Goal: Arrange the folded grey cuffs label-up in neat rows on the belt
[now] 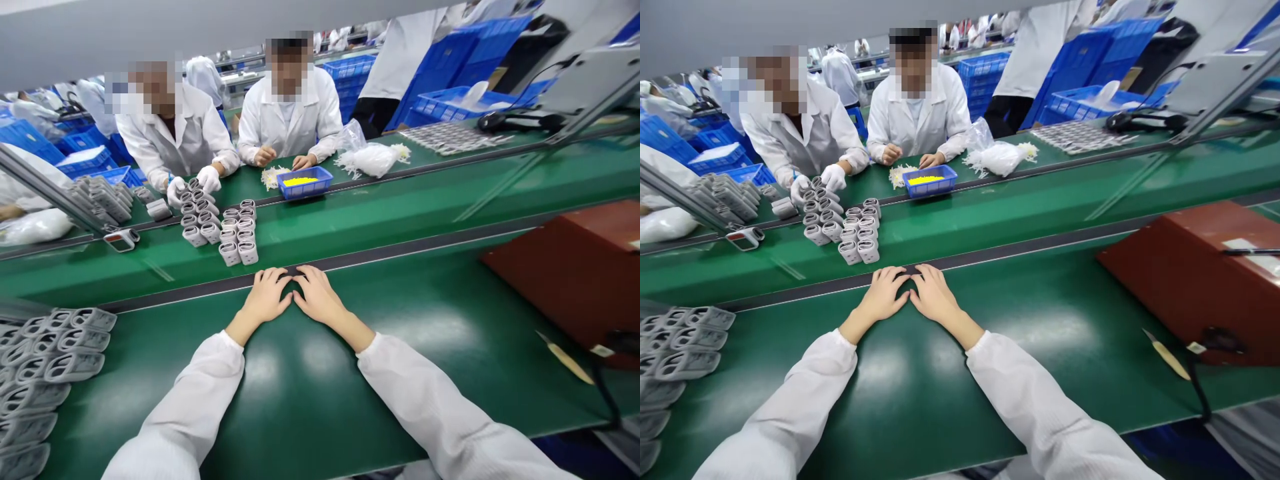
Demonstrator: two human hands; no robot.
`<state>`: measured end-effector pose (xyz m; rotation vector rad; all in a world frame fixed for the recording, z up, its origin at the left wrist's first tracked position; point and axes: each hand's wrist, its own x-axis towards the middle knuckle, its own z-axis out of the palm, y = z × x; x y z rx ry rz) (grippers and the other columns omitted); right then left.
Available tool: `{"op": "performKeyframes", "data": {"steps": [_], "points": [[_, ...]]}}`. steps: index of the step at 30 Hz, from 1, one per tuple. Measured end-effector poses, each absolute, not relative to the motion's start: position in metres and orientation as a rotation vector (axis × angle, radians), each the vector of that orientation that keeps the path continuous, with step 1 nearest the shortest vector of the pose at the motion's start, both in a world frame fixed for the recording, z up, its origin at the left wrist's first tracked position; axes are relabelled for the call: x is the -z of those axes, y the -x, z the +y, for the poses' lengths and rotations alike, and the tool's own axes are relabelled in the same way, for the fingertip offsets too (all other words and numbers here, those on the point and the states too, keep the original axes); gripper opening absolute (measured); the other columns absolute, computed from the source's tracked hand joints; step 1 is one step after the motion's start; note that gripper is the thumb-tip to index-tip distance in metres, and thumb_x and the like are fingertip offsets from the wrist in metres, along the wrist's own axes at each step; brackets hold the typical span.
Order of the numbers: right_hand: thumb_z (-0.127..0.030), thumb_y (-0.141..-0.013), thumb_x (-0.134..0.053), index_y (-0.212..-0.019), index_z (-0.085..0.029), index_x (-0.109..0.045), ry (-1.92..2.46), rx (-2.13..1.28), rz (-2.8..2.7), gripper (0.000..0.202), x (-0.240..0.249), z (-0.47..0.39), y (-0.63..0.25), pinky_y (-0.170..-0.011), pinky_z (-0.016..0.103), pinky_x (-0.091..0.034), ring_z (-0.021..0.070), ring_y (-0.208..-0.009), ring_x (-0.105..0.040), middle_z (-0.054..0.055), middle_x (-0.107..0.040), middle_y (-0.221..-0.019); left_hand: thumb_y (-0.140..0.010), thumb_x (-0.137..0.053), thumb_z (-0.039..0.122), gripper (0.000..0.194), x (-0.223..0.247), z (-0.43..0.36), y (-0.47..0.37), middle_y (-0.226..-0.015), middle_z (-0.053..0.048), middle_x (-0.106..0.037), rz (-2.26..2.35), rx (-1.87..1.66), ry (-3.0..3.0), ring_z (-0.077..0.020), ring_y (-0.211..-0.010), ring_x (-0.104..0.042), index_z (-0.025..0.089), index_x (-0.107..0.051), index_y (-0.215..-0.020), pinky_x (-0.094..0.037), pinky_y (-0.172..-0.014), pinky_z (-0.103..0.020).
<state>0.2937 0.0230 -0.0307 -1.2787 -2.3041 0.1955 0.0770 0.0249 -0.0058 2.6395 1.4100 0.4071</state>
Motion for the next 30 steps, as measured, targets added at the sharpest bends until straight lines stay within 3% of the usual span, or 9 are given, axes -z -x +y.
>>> {"op": "performKeyframes", "data": {"steps": [7, 13, 17, 22, 26, 30], "points": [[-0.025, -0.107, -0.062, -0.141, -0.008, -0.072, 1.269, -0.182, -2.306, 0.040, 0.0302, 0.0230, -0.2941, -0.125, 0.064, -0.052, 0.0428, -0.148, -0.057, 0.027, -0.064, -0.152, -0.105, -0.066, 0.037, 0.040, 0.0054, 0.0295, -0.0745, -0.159, -0.015, -0.063, 1.412, -0.459, -2.565, -0.0359, -0.153, -0.055, 0.023, -0.071, -0.143, -0.044, -0.130, -0.061], [-0.025, -0.107, -0.062, -0.146, -0.013, -0.070, 1.253, -0.164, -2.310, 0.042, 0.0290, 0.0226, -0.2952, -0.123, 0.065, -0.054, 0.0424, -0.146, -0.058, 0.026, -0.064, -0.152, -0.104, -0.068, 0.035, 0.045, 0.0040, 0.0291, -0.0756, -0.160, -0.015, -0.064, 1.422, -0.475, -2.521, -0.0357, -0.152, -0.055, 0.022, -0.067, -0.147, -0.045, -0.130, -0.060], [-0.021, -0.106, -0.062, -0.130, -0.013, -0.072, 1.211, -0.157, -2.276, 0.027, 0.0299, 0.0231, -0.2951, -0.120, 0.065, -0.055, 0.0421, -0.144, -0.060, 0.026, -0.067, -0.146, -0.104, -0.068, 0.034, 0.036, 0.0026, 0.0292, -0.0758, -0.159, -0.014, -0.064, 1.416, -0.469, -2.521, -0.0351, -0.153, -0.055, 0.023, -0.069, -0.138, -0.044, -0.130, -0.060], [-0.014, -0.105, -0.063, -0.105, -0.017, -0.067, 1.146, -0.215, -2.196, 0.005, 0.0309, 0.0260, -0.2969, -0.108, 0.055, -0.063, 0.0364, -0.128, -0.069, 0.023, -0.071, -0.132, -0.103, -0.069, 0.030, 0.010, 0.0018, 0.0303, -0.0749, -0.158, -0.014, -0.066, 1.422, -0.479, -2.494, -0.0342, -0.152, -0.057, 0.022, -0.069, -0.109, -0.047, -0.128, -0.059], [-0.018, -0.108, -0.065, -0.097, -0.020, -0.067, 1.079, -0.190, -2.167, 0.011, 0.0316, 0.0273, -0.2992, -0.103, 0.050, -0.066, 0.0335, -0.121, -0.072, 0.020, -0.072, -0.129, -0.105, -0.065, 0.025, 0.012, 0.0022, 0.0309, -0.0742, -0.160, -0.013, -0.066, 1.410, -0.462, -2.520, -0.0336, -0.154, -0.056, 0.022, -0.066, -0.093, -0.047, -0.128, -0.060], [-0.020, -0.108, -0.067, -0.097, -0.020, -0.068, 1.087, -0.216, -2.211, 0.012, 0.0297, 0.0250, -0.3004, -0.092, 0.044, -0.066, 0.0291, -0.108, -0.075, 0.016, -0.073, -0.123, -0.107, -0.060, 0.024, 0.014, 0.0031, 0.0318, -0.0743, -0.159, -0.013, -0.066, 1.420, -0.458, -2.536, -0.0327, -0.153, -0.057, 0.022, -0.068, -0.096, -0.047, -0.129, -0.060]]}}
